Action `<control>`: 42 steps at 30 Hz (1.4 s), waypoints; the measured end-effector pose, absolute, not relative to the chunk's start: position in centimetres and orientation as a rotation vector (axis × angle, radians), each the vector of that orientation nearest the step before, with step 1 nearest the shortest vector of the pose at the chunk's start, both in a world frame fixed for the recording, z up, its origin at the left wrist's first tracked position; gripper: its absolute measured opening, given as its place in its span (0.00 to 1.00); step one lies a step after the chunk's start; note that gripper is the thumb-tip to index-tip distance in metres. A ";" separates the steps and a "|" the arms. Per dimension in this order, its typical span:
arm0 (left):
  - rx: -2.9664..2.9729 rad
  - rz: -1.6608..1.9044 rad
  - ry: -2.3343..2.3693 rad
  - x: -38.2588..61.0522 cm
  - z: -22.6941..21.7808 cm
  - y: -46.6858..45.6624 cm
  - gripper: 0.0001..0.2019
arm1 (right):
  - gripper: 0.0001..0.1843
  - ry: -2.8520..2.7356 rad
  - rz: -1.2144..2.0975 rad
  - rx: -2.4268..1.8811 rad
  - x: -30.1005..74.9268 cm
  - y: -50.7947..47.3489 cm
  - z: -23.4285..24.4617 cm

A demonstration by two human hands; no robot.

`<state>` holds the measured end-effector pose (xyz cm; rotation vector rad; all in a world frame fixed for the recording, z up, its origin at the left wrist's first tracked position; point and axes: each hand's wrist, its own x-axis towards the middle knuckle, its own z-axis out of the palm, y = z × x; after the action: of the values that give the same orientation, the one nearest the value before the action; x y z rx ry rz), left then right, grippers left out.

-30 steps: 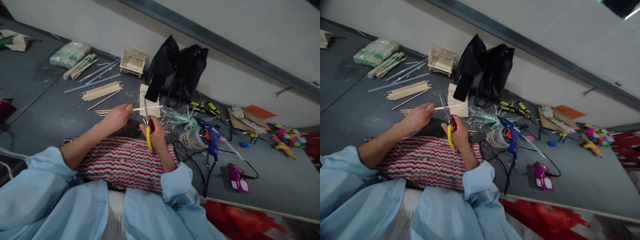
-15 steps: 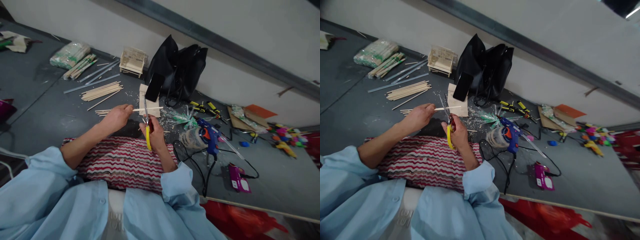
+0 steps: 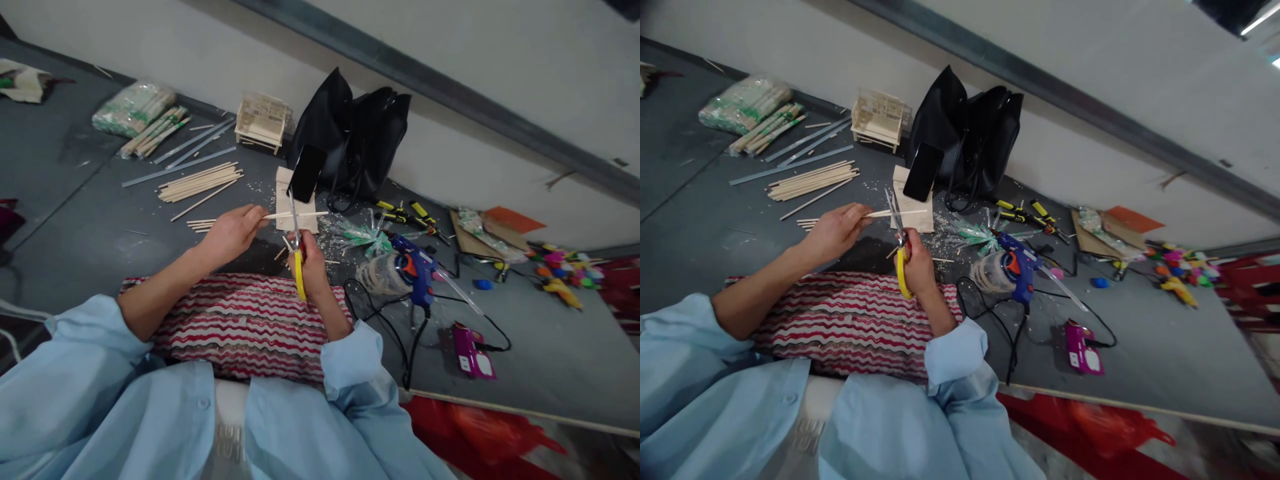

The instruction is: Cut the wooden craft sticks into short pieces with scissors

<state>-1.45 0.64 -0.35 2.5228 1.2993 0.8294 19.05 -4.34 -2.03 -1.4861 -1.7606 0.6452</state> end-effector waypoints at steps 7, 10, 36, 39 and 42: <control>2.391 1.072 1.280 -1.6 -0.2 0.3 0.14 | 0.19 -1.737 0.676 -1.473 18.9 -4.6 -1.4; 2.391 1.054 1.296 -1.7 0.1 0.2 0.13 | 0.19 -1.748 0.681 -1.478 18.8 -4.7 -1.5; 2.442 1.123 1.243 -1.5 -0.6 0.3 0.16 | 0.20 -1.735 0.818 -1.462 18.8 -4.8 -0.8; 2.470 1.110 1.264 -1.6 -0.7 0.3 0.16 | 0.23 -1.740 0.823 -1.468 18.8 -4.8 -0.7; 2.492 1.055 1.271 -1.8 -0.6 0.3 0.17 | 0.24 -1.733 0.835 -1.457 18.7 -4.9 -0.6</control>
<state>-1.82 0.31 -0.59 2.4916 1.2715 1.0553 18.72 -4.91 -0.61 -1.4574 -1.7333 0.8353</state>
